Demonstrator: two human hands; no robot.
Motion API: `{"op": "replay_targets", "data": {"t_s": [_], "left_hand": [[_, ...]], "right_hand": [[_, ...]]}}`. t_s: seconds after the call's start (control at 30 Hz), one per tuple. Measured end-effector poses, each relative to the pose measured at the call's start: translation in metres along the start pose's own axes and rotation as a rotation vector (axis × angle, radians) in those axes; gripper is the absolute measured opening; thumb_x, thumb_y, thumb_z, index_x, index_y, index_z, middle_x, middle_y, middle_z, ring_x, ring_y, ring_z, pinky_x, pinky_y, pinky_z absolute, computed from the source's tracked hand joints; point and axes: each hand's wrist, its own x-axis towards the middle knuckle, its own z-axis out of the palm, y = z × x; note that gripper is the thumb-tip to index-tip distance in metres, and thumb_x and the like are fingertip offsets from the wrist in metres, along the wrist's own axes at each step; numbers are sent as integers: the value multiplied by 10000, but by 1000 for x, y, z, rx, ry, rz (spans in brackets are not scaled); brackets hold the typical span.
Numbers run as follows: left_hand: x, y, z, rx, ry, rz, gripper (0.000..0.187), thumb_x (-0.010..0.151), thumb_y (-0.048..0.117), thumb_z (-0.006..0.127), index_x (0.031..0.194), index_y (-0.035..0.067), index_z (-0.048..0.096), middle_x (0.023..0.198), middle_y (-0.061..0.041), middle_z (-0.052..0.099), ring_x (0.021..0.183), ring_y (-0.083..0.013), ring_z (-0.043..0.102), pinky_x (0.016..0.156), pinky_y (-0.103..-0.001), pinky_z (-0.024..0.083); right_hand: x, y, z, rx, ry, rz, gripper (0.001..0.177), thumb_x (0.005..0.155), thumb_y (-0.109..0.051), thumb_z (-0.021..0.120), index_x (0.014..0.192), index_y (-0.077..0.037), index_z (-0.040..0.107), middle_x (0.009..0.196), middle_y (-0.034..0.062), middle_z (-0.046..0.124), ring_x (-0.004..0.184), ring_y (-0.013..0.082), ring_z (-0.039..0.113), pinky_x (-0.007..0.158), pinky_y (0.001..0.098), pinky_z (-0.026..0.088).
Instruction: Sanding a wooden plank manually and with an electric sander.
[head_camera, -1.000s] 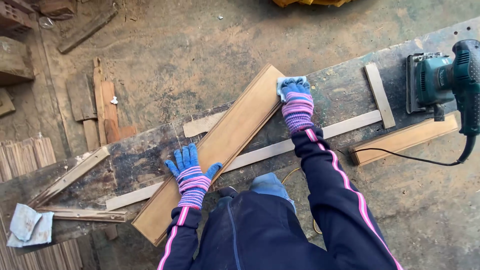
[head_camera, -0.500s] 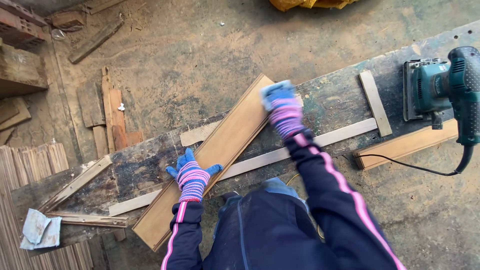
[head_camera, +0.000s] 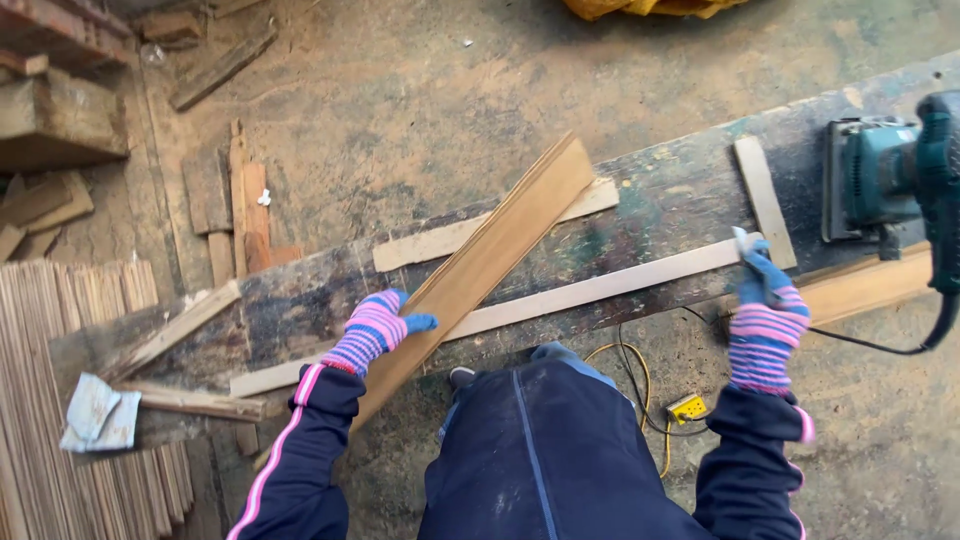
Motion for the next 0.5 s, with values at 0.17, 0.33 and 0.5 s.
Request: {"op": "replay_targets", "data": {"t_s": [0.17,0.33,0.5], "left_hand": [[-29,-18,-32,-256,281,125,724,617,658,852,996,47,768,898,-186,743,818,-356,708,775,-477,555],[-108,-30,-110,-746,944,464,429,864,358,861,1065,-1,743,994,-154,782,898,-249,744,825,-350,589],[-58,-101,-60,-1114,1189,459,373,1012,182,651,1317,-31,629,1319,-144,672,1167,-197,715,966,-275,610]], "right_hand": [[88,32,-42,286,11,335,157,1008,84,697,1163,65,716,1195,128,745,1113,178,712,1107,312,566],[172,103,36,223,-226,458,159,1011,87,684,1166,70,716,1207,133,741,1132,185,706,1124,318,558],[177,114,179,194,-458,551,162,1014,90,671,1169,74,716,1219,138,738,1151,192,700,1142,324,550]]}}
